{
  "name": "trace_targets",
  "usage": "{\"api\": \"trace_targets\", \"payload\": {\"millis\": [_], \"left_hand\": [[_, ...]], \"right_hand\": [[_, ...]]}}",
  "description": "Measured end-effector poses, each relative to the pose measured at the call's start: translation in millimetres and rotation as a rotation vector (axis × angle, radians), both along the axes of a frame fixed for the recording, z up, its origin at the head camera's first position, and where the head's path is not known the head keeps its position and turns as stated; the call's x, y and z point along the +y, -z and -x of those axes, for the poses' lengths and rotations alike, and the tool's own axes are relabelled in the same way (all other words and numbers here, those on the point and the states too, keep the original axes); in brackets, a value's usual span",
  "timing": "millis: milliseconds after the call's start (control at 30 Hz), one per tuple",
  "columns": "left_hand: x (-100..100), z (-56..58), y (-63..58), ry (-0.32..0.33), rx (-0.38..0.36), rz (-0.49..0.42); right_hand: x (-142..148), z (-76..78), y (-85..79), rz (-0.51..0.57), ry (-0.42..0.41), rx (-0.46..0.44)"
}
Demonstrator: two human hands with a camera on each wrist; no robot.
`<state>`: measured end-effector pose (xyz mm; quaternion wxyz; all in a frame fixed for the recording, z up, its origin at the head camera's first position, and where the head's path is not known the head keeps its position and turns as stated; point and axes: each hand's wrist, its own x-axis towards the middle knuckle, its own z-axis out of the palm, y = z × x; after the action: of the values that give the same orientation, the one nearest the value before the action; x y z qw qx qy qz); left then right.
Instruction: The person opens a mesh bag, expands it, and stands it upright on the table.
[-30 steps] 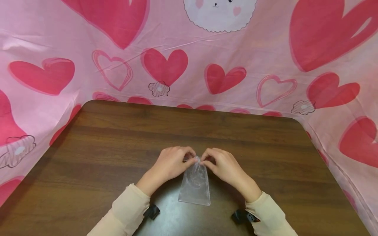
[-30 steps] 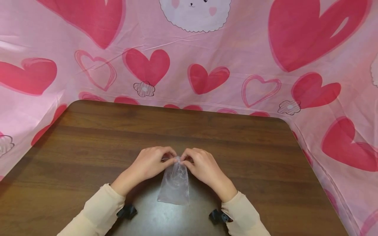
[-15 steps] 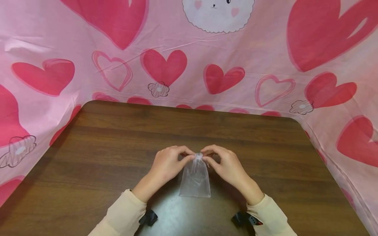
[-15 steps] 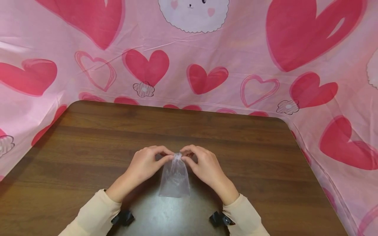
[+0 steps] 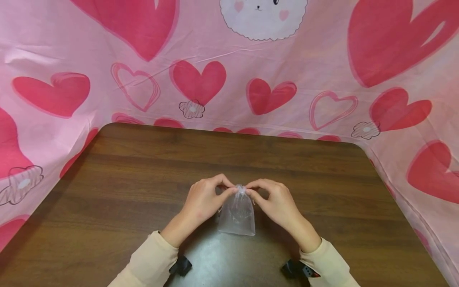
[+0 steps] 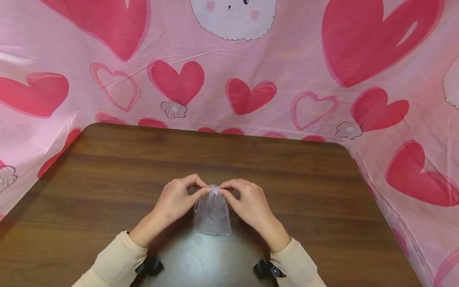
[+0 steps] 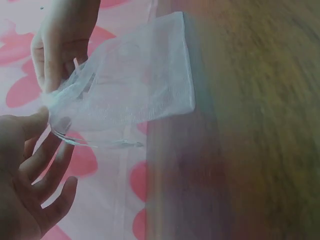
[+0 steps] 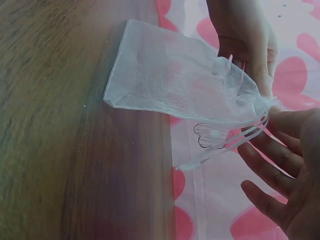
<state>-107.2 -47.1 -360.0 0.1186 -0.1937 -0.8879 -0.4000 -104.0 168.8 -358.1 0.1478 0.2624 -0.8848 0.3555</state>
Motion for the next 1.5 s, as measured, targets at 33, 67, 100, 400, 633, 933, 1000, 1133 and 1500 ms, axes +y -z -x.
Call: {"api": "trace_targets", "payload": {"millis": [33, 67, 100, 400, 633, 933, 1000, 1133, 1500], "left_hand": [[1, -0.1, 0.4, 0.001, -0.005, -0.008], [1, -0.2, 0.6, 0.003, -0.008, -0.013], [2, -0.4, 0.7, 0.004, -0.013, -0.018], [1, -0.7, 1.9, -0.010, -0.018, 0.000], [-1, -0.6, 0.7, -0.009, -0.017, 0.028], [-3, 0.6, -0.3, -0.014, -0.023, 0.035], [-4, 0.5, -0.2, -0.019, -0.033, 0.031], [-5, 0.5, -0.5, -0.032, -0.034, 0.032], [-9, 0.1, -0.1, -0.054, -0.038, 0.047]], "right_hand": [[0, -0.1, 0.2, -0.001, 0.002, 0.009], [0, -0.2, 0.4, 0.000, 0.005, 0.017], [0, -0.3, 0.6, 0.001, 0.008, 0.024], [1, -1.0, 1.9, 0.026, 0.021, 0.044], [1, 0.6, 2.9, 0.014, 0.009, 0.048], [4, 3.4, 1.6, -0.011, 0.010, 0.072], [5, 4.2, 1.7, -0.016, 0.016, 0.074], [7, 4.7, 0.5, -0.021, 0.024, 0.076], [10, 3.6, 0.4, -0.023, 0.035, 0.059]]}}
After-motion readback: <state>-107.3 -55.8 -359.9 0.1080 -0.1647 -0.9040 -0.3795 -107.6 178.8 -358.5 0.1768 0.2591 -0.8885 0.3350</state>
